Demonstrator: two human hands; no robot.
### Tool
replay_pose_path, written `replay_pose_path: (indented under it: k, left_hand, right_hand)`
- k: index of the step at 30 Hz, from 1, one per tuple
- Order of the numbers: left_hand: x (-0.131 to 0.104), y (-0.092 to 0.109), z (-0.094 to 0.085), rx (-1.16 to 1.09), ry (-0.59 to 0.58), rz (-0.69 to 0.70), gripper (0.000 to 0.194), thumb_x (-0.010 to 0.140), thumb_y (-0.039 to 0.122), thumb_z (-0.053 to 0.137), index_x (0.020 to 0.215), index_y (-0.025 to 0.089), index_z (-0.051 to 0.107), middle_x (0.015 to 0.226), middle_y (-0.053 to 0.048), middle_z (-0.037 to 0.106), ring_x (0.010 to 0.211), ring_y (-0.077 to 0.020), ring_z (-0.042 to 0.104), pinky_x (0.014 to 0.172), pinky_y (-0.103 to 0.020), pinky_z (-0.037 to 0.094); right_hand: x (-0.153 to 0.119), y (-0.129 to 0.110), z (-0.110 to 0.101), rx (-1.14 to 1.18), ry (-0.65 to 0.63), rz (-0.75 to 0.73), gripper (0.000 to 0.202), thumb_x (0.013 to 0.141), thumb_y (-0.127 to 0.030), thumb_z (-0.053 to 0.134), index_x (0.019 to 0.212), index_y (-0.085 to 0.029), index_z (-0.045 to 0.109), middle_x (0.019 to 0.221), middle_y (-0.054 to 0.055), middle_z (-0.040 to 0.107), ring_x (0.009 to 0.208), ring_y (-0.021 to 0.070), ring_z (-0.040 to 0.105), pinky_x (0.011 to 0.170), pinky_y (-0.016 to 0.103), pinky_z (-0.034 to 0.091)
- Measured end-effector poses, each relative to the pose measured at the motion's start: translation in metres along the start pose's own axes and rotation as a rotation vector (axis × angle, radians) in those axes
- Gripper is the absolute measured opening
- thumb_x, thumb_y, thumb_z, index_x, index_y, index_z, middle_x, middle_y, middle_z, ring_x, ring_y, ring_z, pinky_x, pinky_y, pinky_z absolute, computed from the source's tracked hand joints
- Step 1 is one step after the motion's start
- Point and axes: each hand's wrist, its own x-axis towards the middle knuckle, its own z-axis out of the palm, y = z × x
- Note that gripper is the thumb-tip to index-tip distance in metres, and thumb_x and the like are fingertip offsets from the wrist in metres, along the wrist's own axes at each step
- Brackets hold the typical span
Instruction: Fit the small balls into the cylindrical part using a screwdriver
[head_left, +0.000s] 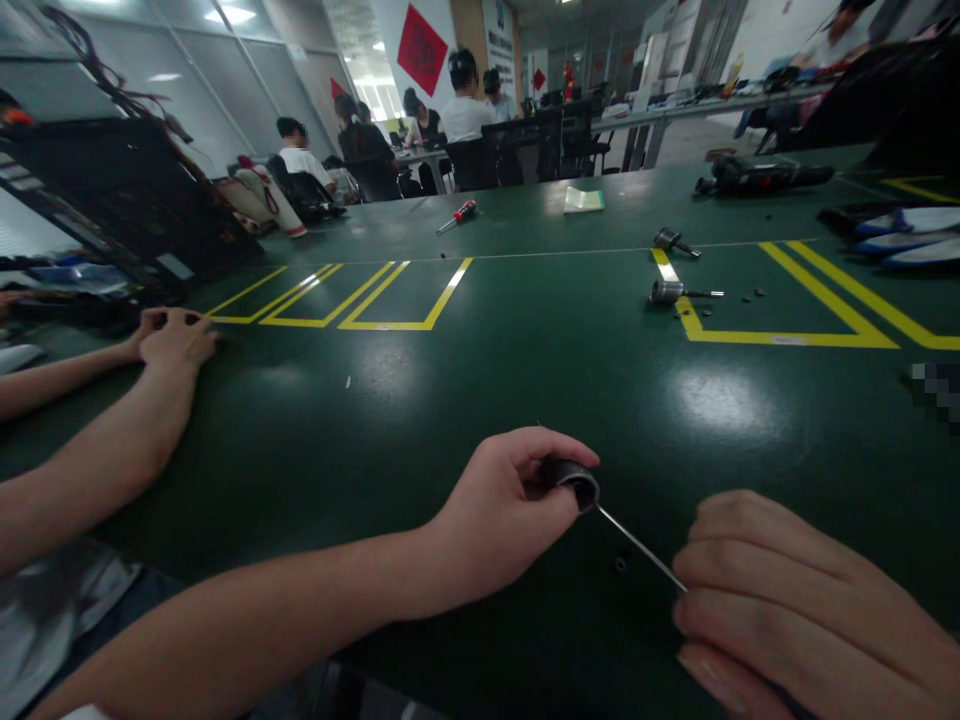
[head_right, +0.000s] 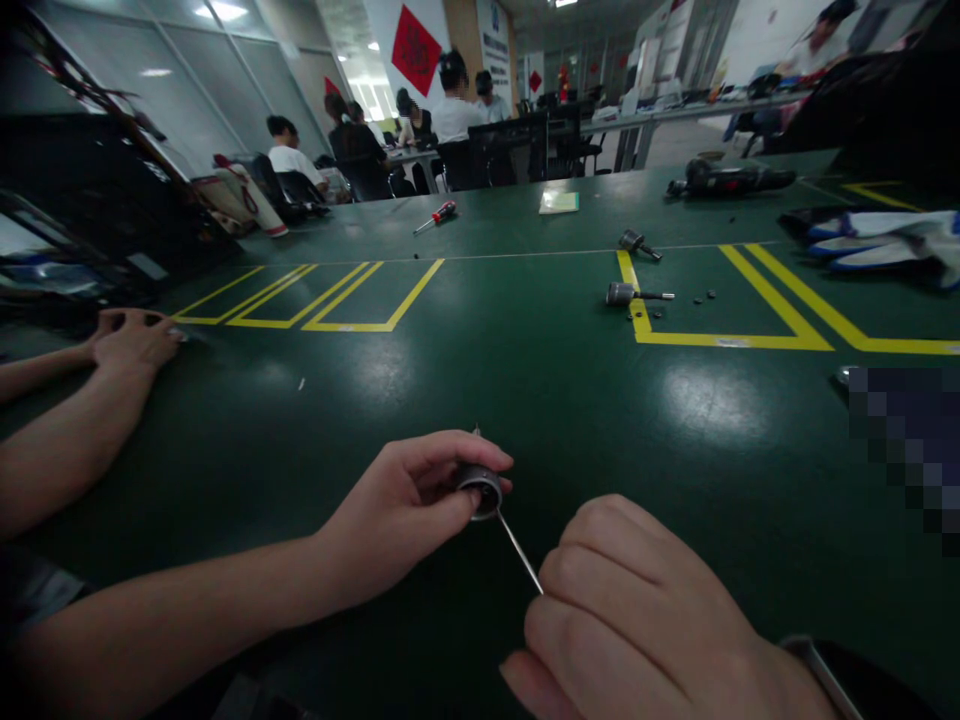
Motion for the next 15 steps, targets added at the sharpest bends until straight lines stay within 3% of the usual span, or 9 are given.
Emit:
replay_pose_path:
  k: [9,15]
  left_hand:
    - [0.001,-0.003,0.0,0.054,0.018,0.063,0.022,0.073,0.013,0.056,0.094,0.012,0.063,0.089,-0.006,0.063,0.084,-0.018,0.064,0.076,-0.031,0.052]
    - [0.003,-0.005,-0.004,0.059,0.003,0.059,0.022,0.074,0.011,0.054,0.094,0.013,0.063,0.093,-0.006,0.064,0.086,-0.0176,0.064,0.078,-0.032,0.053]
  right_hand:
    - [0.003,-0.003,0.005,-0.089,-0.036,-0.004,0.023,0.085,-0.008,0.045,0.07,-0.019,0.056,0.064,0.001,0.064,0.064,0.0149,0.061,0.062,0.029,0.047]
    - [-0.001,0.004,-0.009,0.044,0.039,0.065,0.028,0.087,-0.018,0.044,0.061,-0.021,0.052,0.052,-0.002,0.054,0.051,0.0131,0.055,0.058,0.029,0.047]
